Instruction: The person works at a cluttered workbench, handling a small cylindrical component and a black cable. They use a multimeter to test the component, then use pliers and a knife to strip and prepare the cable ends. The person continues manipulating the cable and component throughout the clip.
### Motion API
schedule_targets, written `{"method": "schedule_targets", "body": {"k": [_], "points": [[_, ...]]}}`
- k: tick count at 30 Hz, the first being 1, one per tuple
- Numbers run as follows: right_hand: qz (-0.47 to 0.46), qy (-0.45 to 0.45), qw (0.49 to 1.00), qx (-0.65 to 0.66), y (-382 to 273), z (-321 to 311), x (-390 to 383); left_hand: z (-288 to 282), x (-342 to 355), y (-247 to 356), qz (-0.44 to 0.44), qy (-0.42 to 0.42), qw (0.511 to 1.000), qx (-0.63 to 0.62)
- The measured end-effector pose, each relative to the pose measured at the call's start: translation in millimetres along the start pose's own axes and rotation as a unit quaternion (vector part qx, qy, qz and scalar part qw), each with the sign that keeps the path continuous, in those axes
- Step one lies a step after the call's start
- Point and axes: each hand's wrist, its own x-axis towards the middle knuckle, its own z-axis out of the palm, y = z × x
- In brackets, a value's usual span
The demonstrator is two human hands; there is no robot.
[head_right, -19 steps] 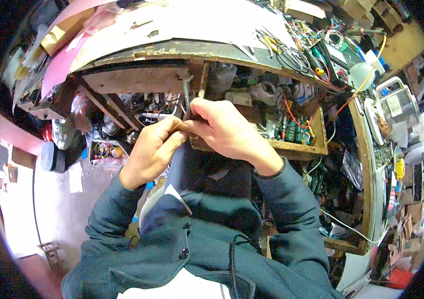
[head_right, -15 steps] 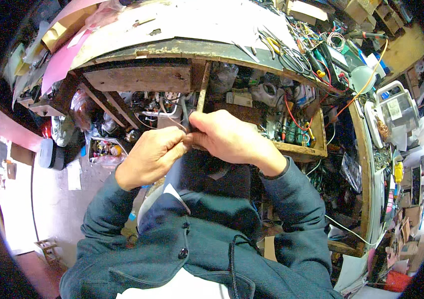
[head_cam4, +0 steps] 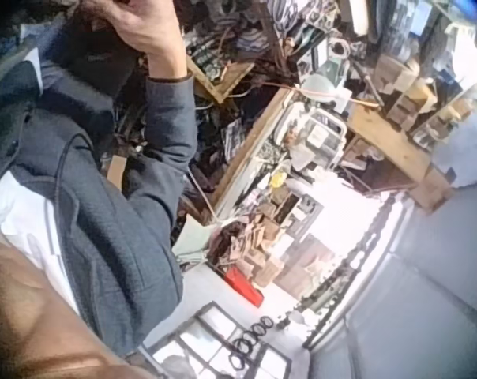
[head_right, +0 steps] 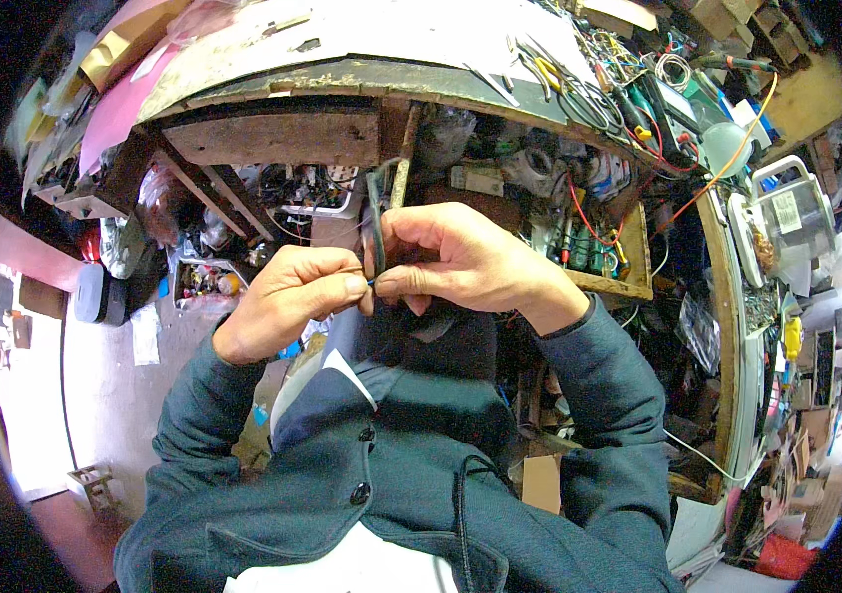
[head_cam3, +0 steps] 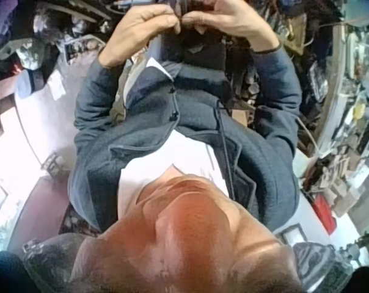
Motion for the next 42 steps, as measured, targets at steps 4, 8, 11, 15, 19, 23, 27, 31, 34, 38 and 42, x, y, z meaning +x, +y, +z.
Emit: {"method": "schedule_targets", "body": {"k": [4, 8, 11, 15, 19, 23, 27, 31, 34, 38, 42], "points": [[-0.027, 0.034, 0.997, 0.067, 13.1, 2.0, 2.7, -0.3, -4.0, 3.3, -0.002, 0.024, 1.000, 0.014], [-0.035, 0.095, 0.979, 0.179, 32.7, 6.9, 5.2, 1.2, -6.7, -0.9, 0.022, 0.074, 0.996, 0.055], [-0.041, 0.115, 0.958, 0.261, 40.0, 11.0, 7.3, 3.5, -8.3, -2.2, 0.039, 0.095, 0.988, 0.117], [-0.029, 0.159, 0.958, 0.236, 38.0, 17.7, 10.7, 4.6, -8.0, -4.0, 0.081, 0.133, 0.974, 0.166], [-0.023, 0.153, 0.958, 0.240, 40.3, 20.2, 9.2, 6.7, -8.5, -3.4, 0.103, 0.168, 0.960, 0.201], [-0.028, 0.131, 0.963, 0.235, 42.9, 20.8, 8.1, 0.9, -9.0, -12.4, 0.159, 0.186, 0.926, 0.288], [-0.031, 0.123, 0.961, 0.245, 44.6, 22.7, 9.6, 1.2, -9.0, -15.2, 0.164, 0.206, 0.920, 0.290], [-0.017, 0.121, 0.959, 0.254, 48.5, 25.5, 12.3, 3.3, -10.2, -15.4, 0.168, 0.217, 0.914, 0.297], [0.009, 0.094, 0.953, 0.288, 46.9, 28.0, 12.8, 4.4, -10.5, -16.2, 0.206, 0.244, 0.879, 0.353], [0.013, 0.133, 0.968, 0.213, 44.8, 36.7, 19.8, 11.2, -5.8, -21.9, 0.234, 0.240, 0.851, 0.403], [0.024, 0.136, 0.979, 0.150, 43.4, 33.8, 22.6, 11.2, -5.6, -16.6, 0.197, 0.228, 0.861, 0.409]]}}
